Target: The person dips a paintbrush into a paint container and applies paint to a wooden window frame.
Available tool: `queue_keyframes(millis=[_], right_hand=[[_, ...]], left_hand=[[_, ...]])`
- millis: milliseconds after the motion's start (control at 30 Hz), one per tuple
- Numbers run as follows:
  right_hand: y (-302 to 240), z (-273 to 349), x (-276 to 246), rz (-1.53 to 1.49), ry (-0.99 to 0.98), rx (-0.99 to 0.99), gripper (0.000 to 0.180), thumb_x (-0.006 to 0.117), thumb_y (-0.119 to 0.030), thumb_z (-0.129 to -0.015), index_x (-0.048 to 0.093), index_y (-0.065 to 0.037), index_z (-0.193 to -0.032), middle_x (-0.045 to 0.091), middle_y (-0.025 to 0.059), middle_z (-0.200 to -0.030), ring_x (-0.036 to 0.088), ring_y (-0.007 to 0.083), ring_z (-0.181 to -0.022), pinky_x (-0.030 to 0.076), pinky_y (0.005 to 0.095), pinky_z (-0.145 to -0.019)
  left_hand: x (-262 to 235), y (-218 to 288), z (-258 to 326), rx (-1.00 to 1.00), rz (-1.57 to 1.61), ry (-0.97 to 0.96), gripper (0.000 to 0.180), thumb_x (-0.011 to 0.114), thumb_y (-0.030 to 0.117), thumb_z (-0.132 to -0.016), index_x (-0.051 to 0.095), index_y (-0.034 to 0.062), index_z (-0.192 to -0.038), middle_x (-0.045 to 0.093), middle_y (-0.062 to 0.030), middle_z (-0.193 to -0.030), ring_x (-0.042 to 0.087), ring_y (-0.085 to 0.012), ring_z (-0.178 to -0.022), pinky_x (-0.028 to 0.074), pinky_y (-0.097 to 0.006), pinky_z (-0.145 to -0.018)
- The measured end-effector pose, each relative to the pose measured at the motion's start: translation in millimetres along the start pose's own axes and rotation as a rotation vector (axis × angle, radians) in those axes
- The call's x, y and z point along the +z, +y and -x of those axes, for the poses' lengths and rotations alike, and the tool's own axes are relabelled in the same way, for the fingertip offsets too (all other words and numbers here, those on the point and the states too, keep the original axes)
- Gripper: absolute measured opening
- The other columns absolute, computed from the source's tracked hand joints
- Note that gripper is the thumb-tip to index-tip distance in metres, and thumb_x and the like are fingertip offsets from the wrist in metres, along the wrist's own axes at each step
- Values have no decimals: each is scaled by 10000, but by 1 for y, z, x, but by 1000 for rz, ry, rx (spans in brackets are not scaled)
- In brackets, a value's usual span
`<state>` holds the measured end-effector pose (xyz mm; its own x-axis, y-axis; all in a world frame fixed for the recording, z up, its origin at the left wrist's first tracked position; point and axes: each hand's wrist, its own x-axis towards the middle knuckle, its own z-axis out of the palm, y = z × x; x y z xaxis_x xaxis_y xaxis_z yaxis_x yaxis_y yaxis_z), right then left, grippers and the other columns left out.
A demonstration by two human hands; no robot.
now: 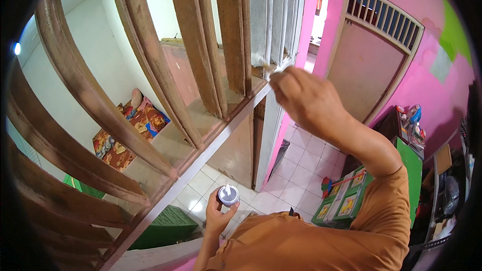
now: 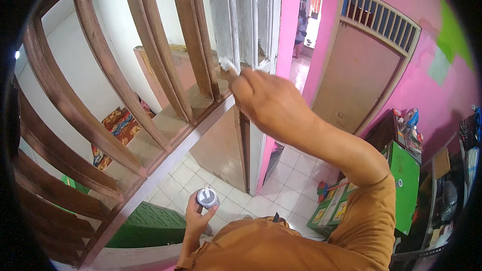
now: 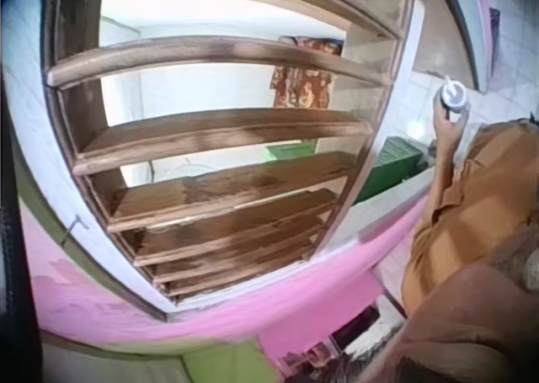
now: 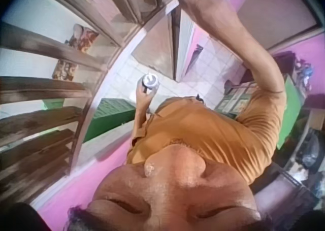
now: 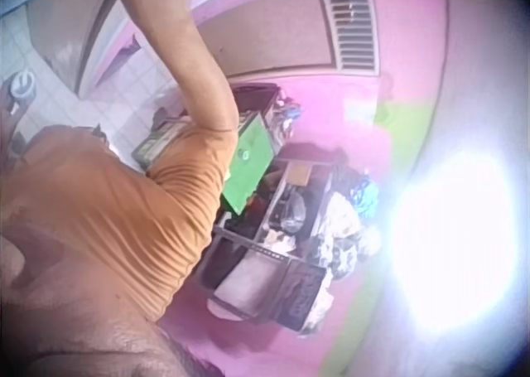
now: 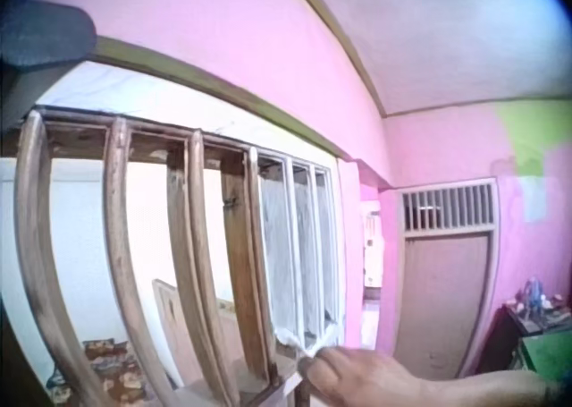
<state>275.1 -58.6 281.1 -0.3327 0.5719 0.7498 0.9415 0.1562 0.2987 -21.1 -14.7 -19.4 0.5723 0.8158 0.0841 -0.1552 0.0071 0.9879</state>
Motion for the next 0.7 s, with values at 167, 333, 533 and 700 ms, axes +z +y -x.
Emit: queue_keyframes(millis=[167, 333, 533, 700], right_hand=[[-2, -6, -6, 45, 27, 8, 217, 669, -50, -842, 546, -10, -1016, 535, 112, -842, 613, 288, -721, 516, 393, -601], [3, 6, -4, 38, -21, 6, 210, 679, -50, -846, 558, -22, -1016, 533, 105, -841, 617, 273, -719, 509, 389, -588], [-2, 11, -5, 49, -71, -1, 239, 695, -69, -841, 566, -26, -1038, 531, 95, -844, 609, 268, -705, 505, 385, -594], [-2, 6, -10, 47, -63, 19, 222, 693, -85, -853, 551, -27, -1014, 522, 96, -839, 609, 266, -729, 506, 394, -600]], left_hand=[[0, 2, 0, -17, -6, -9, 686, 793, -24, -819, 439, -64, -1404, 594, -132, -1257, 613, -197, -1166, 501, -326, -1007], [1, 1, -2, -11, 5, -14, 694, 799, -13, -820, 438, -61, -1411, 593, -130, -1260, 609, -195, -1172, 499, -325, -1008], [1, 2, -3, -10, 7, -5, 700, 806, -14, -814, 442, -57, -1411, 589, -131, -1270, 603, -199, -1190, 494, -328, -1027], [-1, -2, -3, -17, 12, -9, 704, 809, -13, -815, 441, -57, -1413, 587, -129, -1272, 603, -201, -1192, 497, -330, -1025]])
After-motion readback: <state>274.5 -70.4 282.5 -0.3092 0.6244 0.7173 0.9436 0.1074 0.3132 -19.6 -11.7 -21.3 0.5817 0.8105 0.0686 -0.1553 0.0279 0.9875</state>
